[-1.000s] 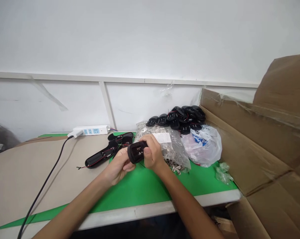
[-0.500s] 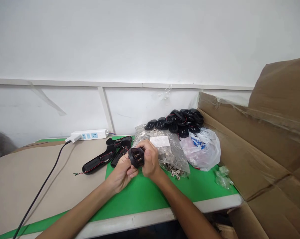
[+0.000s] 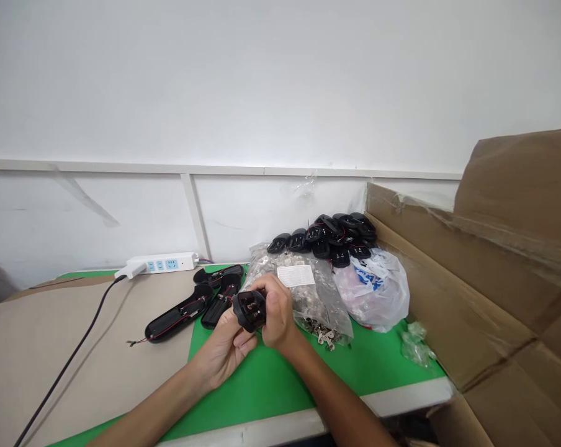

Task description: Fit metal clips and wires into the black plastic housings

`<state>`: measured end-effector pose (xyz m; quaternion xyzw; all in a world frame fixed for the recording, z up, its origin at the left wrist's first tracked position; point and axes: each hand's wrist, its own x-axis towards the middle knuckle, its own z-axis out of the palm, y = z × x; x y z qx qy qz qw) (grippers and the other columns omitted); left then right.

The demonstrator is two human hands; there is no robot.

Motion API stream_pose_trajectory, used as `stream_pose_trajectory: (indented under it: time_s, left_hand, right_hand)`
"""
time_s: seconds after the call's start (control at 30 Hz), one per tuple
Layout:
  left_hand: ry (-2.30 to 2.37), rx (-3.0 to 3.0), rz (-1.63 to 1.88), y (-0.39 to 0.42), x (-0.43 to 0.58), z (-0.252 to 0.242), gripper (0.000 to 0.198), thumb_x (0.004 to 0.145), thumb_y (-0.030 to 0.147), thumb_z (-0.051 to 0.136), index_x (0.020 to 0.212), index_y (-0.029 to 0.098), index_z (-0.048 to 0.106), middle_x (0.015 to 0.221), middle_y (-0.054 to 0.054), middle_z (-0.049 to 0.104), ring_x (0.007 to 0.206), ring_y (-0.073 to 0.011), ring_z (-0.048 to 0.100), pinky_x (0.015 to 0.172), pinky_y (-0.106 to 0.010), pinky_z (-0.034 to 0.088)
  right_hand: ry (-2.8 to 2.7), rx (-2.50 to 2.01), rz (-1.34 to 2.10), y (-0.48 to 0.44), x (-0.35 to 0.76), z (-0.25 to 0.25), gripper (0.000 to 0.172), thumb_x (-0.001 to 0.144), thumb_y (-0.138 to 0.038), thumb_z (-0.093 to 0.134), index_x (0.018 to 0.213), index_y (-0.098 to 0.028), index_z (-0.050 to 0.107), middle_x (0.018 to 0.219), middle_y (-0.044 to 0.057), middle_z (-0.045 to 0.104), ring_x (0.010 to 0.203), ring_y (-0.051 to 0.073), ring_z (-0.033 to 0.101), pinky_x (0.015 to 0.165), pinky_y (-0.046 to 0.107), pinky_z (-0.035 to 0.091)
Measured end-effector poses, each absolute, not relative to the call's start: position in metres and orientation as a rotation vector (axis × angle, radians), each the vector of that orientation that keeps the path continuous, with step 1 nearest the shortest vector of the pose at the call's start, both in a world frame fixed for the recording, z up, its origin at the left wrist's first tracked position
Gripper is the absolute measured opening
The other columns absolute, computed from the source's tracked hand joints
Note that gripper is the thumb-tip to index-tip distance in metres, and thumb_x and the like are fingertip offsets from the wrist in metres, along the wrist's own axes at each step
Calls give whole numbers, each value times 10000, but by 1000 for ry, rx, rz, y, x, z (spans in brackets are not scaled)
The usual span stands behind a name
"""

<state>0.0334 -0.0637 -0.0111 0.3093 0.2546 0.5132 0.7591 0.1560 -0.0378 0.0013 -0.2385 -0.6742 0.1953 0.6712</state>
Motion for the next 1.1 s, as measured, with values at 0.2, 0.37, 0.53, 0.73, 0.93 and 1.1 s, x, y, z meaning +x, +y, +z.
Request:
stream_pose_trajectory:
  time_s: [0.2,0.37,0.53,0.73,0.93,1.1]
  left_hand:
    - [552,610,1118,-70,35,-5,546,605,363,1021,805,164,553,571,127,341,464,16,206,430,-109,306]
    - [555,564,1153,-73,36,0,527,558,311,1041,831,155,618,595,112,376,478,14,269,444,-105,331]
    - [570,561,1204,-77,39,2,552,529,332,1051,934,169,714,862,1,673,721,-65,600,651,-146,556]
    - [569,591,1245,-78,37,3,500,528,372,1047,866,173,737,869,-7,688,794,-99,629,717,-175,593]
    - [657,714,1223,-75,32,5,521,561,455,1025,855,152,720,715,23,584,608,-50,492,542,-147,466]
    - [639,741,1247,-75,36,-1,512,616,494,990,818,147,673,617,66,438,539,-29,350,509,-157,381]
  right_hand:
    - [-1569,-506,385,-36,157,1,619,1076,-605,191,930,-224,658,863,67,639,800,224,612,728,392,465]
    - [-1608,-509,319,-32,160,-3,593,1079,-589,171,955,-237,631,882,65,618,810,232,599,731,397,472]
    - [-1658,-502,199,-29,163,-9,488,1077,-504,203,1020,-231,603,920,73,607,841,236,598,742,396,482]
    - [-1717,-535,-1,-27,167,-8,352,1024,-386,278,1045,-215,585,917,90,607,834,256,607,713,406,494]
    - [-1720,-547,90,-24,170,-6,414,1052,-436,237,1002,-220,587,904,72,610,828,235,609,715,387,485]
    - [-1629,-553,208,-22,166,-8,527,1076,-504,170,958,-228,604,876,61,602,812,229,599,725,387,472]
